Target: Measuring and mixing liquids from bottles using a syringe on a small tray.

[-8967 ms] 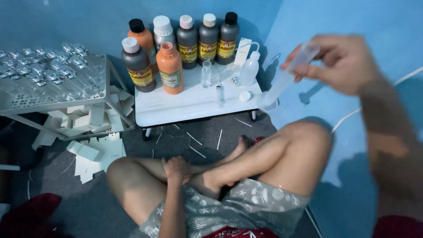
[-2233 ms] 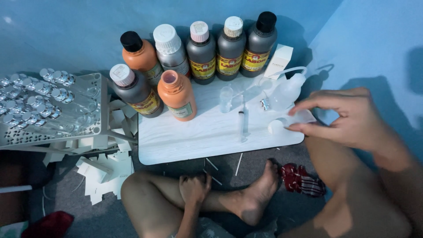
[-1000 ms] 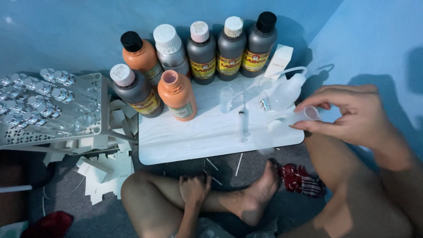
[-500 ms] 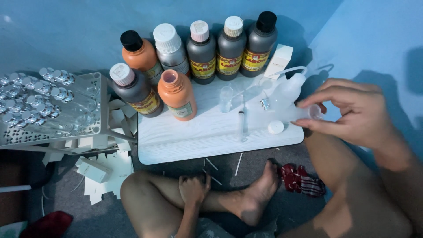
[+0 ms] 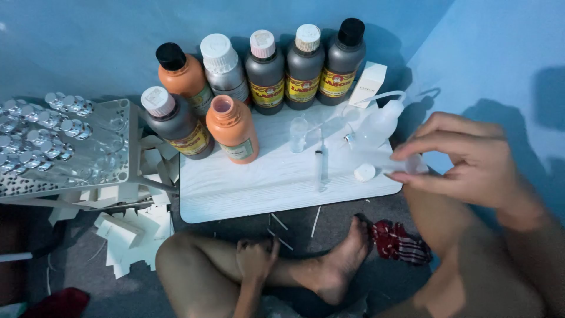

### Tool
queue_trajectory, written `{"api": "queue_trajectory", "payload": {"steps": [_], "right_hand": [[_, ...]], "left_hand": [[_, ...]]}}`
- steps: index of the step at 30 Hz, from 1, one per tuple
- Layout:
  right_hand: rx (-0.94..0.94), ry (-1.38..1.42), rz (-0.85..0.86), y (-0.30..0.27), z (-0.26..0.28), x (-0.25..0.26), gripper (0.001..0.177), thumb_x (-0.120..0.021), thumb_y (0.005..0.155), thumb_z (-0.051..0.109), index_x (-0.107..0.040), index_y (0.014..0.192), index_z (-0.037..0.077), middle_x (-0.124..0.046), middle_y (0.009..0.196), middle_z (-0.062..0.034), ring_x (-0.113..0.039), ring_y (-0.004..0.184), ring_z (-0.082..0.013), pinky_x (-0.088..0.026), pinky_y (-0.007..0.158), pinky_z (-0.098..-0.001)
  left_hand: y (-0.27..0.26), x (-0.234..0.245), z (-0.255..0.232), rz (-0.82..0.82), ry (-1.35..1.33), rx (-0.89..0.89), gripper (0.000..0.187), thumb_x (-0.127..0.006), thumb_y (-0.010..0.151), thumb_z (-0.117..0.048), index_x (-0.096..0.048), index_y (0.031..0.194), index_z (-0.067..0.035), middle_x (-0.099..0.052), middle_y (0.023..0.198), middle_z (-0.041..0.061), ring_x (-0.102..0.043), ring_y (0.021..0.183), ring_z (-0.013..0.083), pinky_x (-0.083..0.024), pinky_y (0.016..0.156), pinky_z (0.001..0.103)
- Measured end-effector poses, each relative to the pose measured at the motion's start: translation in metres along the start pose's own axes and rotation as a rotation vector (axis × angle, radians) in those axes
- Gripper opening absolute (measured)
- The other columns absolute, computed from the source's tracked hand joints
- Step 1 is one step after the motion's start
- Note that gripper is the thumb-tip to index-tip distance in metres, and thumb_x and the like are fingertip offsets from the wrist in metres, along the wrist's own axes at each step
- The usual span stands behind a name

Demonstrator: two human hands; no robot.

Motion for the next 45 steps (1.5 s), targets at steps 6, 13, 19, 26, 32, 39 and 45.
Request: {"api": "queue_trajectory", "payload": {"steps": [6, 13, 19, 26, 32, 39, 45], "right_hand": [[-0.129, -0.149, 0.119, -0.002, -0.008, 0.0, 0.027, -0.088, 0.077, 0.024, -0.079, 0.097, 0.008, -0.069, 0.087, -0.0054, -0.062, 0.069, -0.0136, -0.047, 0.056, -0.0275], [-0.203, 0.021, 0.189, -0.003, -0.012, -0.005, 0.025, -0.086, 0.073, 0.029, -0.079, 0.09, 0.012, -0.065, 0.07, -0.001, -0.058, 0.055, -0.0103, -0.041, 0.051, -0.0279], [-0.055, -0.059, 0.118, -0.001, -0.001, -0.005, 0.035, -0.09, 0.071, 0.021, -0.078, 0.1, 0.005, -0.074, 0.093, -0.0071, -0.068, 0.076, -0.0158, -0.057, 0.069, -0.0285], [0.012, 0.234, 0.117, 0.001, 0.028, -0.017, 0.03, -0.088, 0.073, 0.022, -0.078, 0.097, 0.008, -0.075, 0.094, -0.0054, -0.071, 0.077, -0.013, -0.058, 0.069, -0.0238], [-0.067, 0.485, 0.154, 0.002, 0.022, -0.034, 0.049, -0.089, 0.075, 0.026, -0.073, 0.116, 0.008, -0.073, 0.102, -0.0061, -0.07, 0.084, -0.0144, -0.057, 0.077, -0.0268], [-0.135, 0.226, 0.316, -0.003, 0.009, -0.046, 0.017, -0.082, 0.083, 0.031, -0.076, 0.089, 0.016, -0.066, 0.078, 0.0026, -0.064, 0.063, -0.0109, -0.048, 0.06, -0.0264], [-0.181, 0.316, 0.225, 0.0, 0.003, -0.039, 0.026, -0.084, 0.08, 0.026, -0.08, 0.102, 0.014, -0.076, 0.103, -0.0024, -0.075, 0.092, -0.0161, -0.055, 0.084, -0.0296]], "left_hand": [[-0.004, 0.021, -0.003, -0.056, -0.123, -0.027, 0.051, -0.061, 0.092, -0.049, -0.075, 0.054, -0.018, -0.068, 0.052, 0.009, -0.067, 0.051, 0.0327, -0.052, 0.074, 0.043], [-0.004, 0.018, -0.007, -0.044, -0.13, -0.08, 0.05, -0.06, 0.092, -0.052, -0.077, 0.058, -0.019, -0.071, 0.057, 0.009, -0.069, 0.056, 0.0321, -0.051, 0.071, 0.043], [-0.003, 0.152, -0.107, -0.356, -0.525, -0.443, 0.044, -0.071, 0.092, -0.016, -0.045, 0.057, -0.013, -0.046, 0.053, 0.005, -0.048, 0.052, 0.0259, -0.034, 0.054, 0.042], [0.032, 0.236, -0.188, -0.238, -0.653, -0.332, 0.07, -0.075, 0.088, -0.049, -0.052, 0.14, -0.007, -0.059, 0.145, 0.01, -0.048, 0.134, 0.0382, -0.033, 0.112, 0.05], [0.043, 0.252, -0.217, -0.322, -0.677, -0.465, 0.025, -0.059, 0.102, -0.034, -0.068, 0.112, -0.013, -0.076, 0.105, -0.003, -0.063, 0.117, 0.0223, -0.021, 0.106, 0.049], [0.041, 0.247, -0.216, -0.221, -0.628, -0.444, 0.069, -0.056, 0.095, -0.061, -0.052, 0.144, -0.013, -0.057, 0.15, 0.005, -0.048, 0.14, 0.0294, -0.025, 0.11, 0.048], [-0.019, 0.185, -0.102, -0.395, -0.627, -0.254, 0.045, -0.066, 0.094, -0.036, -0.062, 0.13, -0.01, -0.069, 0.132, 0.007, -0.058, 0.131, 0.0319, -0.036, 0.114, 0.043]]}}
Point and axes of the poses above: each hand's wrist, its own y-axis towards the middle knuckle, its own x-axis out of the back of the hand, z = x × y, the point moved 7 cm from there along y, towards the middle knuckle
